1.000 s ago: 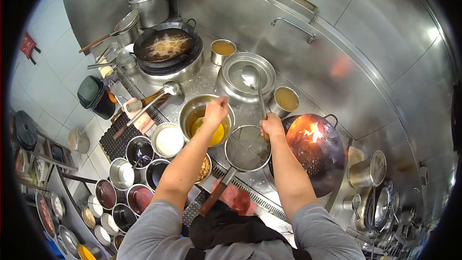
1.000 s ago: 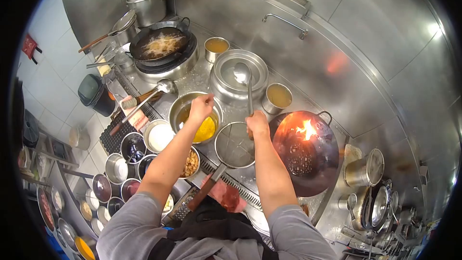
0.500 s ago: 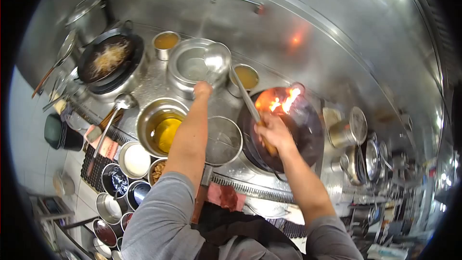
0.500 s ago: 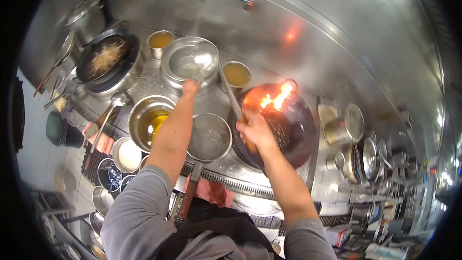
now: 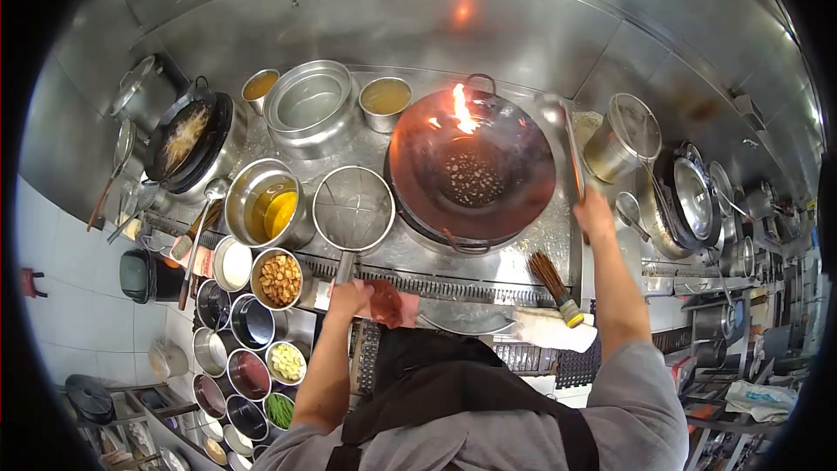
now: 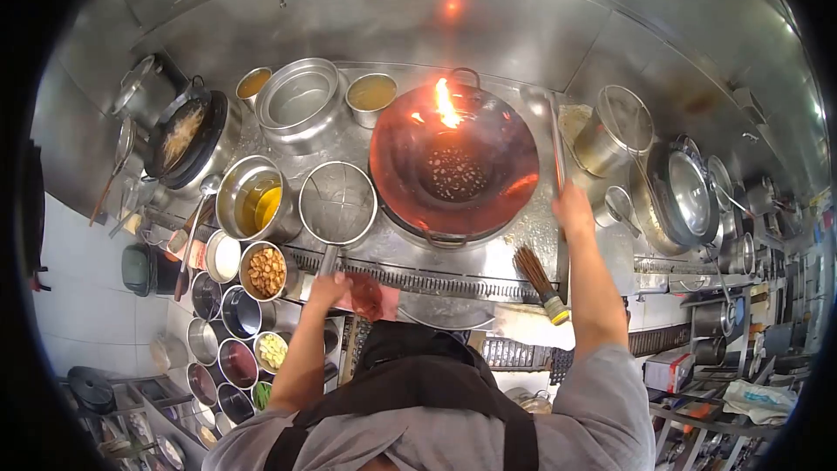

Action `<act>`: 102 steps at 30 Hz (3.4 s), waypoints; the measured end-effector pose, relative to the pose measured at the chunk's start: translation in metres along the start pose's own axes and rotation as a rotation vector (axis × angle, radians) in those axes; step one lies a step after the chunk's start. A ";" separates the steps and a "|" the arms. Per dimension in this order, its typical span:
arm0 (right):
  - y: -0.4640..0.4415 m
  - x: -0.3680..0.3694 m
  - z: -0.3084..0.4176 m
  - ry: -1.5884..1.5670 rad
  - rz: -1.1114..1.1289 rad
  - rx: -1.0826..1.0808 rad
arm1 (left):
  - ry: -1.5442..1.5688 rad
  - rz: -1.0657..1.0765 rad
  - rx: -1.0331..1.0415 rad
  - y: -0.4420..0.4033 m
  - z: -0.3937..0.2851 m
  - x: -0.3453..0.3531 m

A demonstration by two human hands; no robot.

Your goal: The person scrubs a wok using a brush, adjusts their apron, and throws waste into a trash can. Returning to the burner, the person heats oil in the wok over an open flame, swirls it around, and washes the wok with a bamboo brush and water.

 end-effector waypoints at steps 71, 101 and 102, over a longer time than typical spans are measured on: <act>0.447 0.127 -0.223 -0.057 0.654 0.337 | 1.722 0.206 -0.390 -0.031 -0.240 0.060; 0.466 0.142 -0.237 -0.209 0.613 0.496 | 1.635 0.291 -0.477 0.055 -0.215 -0.054; 0.464 0.141 -0.238 -0.214 0.615 0.496 | 1.645 0.379 -0.442 0.051 -0.209 -0.049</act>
Point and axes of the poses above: each hand's wrist, its own y-axis away from the middle knuckle, its own x-axis out of the palm, z = x × y, the point moved 6 cm from there along -y, towards the middle knuckle, and after that the axes turned 6 degrees about -z, right-handed, at the moved point
